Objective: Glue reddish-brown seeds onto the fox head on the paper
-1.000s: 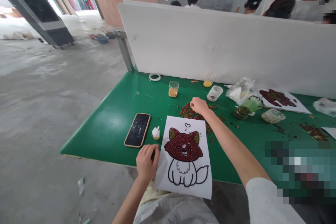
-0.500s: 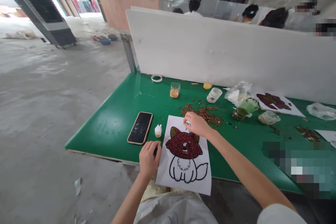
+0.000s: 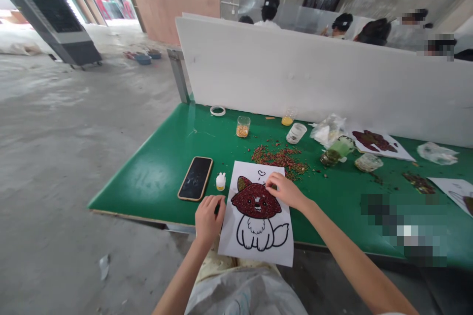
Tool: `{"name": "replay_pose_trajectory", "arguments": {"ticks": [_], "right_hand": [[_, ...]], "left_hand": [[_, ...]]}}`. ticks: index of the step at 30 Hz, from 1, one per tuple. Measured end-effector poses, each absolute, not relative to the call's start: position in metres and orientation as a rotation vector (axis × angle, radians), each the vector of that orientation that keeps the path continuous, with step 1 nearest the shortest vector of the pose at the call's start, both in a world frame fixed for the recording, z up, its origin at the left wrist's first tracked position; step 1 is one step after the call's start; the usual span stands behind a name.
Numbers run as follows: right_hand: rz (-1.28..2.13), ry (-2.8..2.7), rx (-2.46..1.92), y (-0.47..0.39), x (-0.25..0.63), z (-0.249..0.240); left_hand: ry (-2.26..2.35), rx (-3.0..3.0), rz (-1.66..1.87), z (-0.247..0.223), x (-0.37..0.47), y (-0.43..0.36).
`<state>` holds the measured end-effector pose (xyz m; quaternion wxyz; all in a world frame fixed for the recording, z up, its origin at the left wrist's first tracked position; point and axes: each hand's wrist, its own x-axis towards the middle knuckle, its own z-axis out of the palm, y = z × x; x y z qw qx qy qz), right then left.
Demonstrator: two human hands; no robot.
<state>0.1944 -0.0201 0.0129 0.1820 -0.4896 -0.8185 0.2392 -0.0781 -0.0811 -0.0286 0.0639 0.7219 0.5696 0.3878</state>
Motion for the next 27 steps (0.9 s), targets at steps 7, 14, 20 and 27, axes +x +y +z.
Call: {"name": "replay_pose_trajectory", "arguments": {"ticks": [7, 14, 20, 27], "right_hand": [[0.659, -2.344, -1.394, -0.035, 0.188, 0.005], [0.58, -2.413, -1.38, -0.036, 0.184, 0.006], [0.565, -2.272, -1.474, -0.038, 0.183, 0.009], [0.669, -2.16, -1.479, -0.042, 0.175, 0.004]], "left_hand": [[1.718, 2.173, 1.154, -0.029, -0.078, -0.081], [1.723, 2.158, 1.143, -0.028, -0.078, -0.081], [1.717, 2.154, 1.133, -0.028, -0.078, -0.081], [1.731, 2.165, 1.108, -0.028, -0.078, -0.081]]}}
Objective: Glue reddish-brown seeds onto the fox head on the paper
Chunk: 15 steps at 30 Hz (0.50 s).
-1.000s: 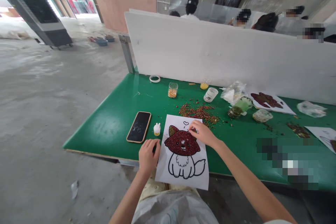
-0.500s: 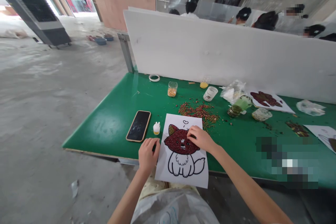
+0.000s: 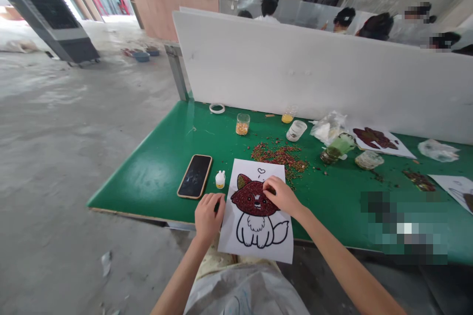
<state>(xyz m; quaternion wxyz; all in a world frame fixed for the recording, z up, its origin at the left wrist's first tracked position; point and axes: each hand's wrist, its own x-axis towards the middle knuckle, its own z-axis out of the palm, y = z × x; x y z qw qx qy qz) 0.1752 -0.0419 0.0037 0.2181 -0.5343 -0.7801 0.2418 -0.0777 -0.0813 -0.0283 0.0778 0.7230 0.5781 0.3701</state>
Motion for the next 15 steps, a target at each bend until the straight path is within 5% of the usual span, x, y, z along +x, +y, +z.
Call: {"name": "replay_pose_trajectory", "arguments": {"ticks": [15], "right_hand": [[0.604, -1.949, -1.459, -0.0424, 0.1742, -0.0042]], "left_hand": [[1.731, 2.152, 1.108, -0.0283, -0.0774, -0.0802]]}}
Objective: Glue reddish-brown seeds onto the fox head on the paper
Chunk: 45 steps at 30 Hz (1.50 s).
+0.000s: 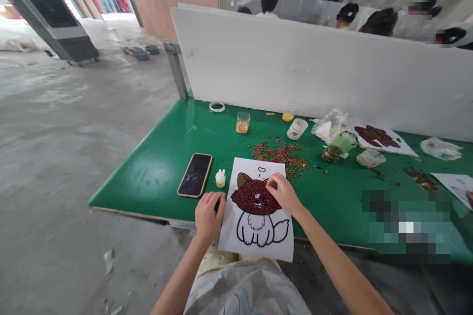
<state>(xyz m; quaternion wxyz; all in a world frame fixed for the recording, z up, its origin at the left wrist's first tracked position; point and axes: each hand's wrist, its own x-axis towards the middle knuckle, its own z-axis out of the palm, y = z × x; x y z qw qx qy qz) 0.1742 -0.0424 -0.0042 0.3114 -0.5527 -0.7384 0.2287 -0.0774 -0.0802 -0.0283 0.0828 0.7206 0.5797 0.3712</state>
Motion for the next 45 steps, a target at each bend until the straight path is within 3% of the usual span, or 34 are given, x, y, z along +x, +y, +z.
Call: {"name": "replay_pose_trajectory", "arguments": {"ticks": [15, 45], "right_hand": [[0.102, -2.297, -1.361, -0.076, 0.186, -0.015], [-0.016, -1.996, -1.739, -0.093, 0.157, -0.006]], "left_hand": [[1.736, 2.159, 1.093, -0.029, -0.078, -0.079], [1.726, 2.154, 1.11, -0.029, -0.077, -0.081]]}}
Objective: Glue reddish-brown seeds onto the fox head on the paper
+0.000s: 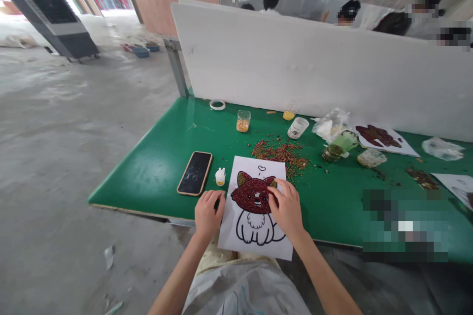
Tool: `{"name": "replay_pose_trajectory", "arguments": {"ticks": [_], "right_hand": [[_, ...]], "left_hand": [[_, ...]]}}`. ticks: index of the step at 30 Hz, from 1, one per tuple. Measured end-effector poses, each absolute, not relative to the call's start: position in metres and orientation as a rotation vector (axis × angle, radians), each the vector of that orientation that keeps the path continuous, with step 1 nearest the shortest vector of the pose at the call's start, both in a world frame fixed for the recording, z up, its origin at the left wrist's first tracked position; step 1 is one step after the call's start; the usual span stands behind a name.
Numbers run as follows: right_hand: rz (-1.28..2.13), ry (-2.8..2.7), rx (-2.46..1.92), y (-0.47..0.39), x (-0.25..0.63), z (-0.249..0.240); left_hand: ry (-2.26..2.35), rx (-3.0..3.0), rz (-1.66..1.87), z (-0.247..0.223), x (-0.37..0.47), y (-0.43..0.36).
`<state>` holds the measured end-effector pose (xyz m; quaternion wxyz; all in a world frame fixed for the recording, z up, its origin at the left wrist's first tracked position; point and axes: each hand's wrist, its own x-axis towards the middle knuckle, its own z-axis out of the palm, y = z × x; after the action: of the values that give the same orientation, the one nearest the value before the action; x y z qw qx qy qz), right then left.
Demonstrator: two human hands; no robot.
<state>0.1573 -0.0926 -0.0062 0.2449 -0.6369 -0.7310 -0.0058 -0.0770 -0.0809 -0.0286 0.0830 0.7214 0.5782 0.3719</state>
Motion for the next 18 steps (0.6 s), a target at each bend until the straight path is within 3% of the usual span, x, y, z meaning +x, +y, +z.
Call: {"name": "replay_pose_trajectory", "arguments": {"ticks": [18], "right_hand": [[-0.027, -2.189, -1.644, -0.0916, 0.1551, -0.0112]], "left_hand": [[1.729, 2.149, 1.112, -0.0291, -0.0768, -0.0811]]}}
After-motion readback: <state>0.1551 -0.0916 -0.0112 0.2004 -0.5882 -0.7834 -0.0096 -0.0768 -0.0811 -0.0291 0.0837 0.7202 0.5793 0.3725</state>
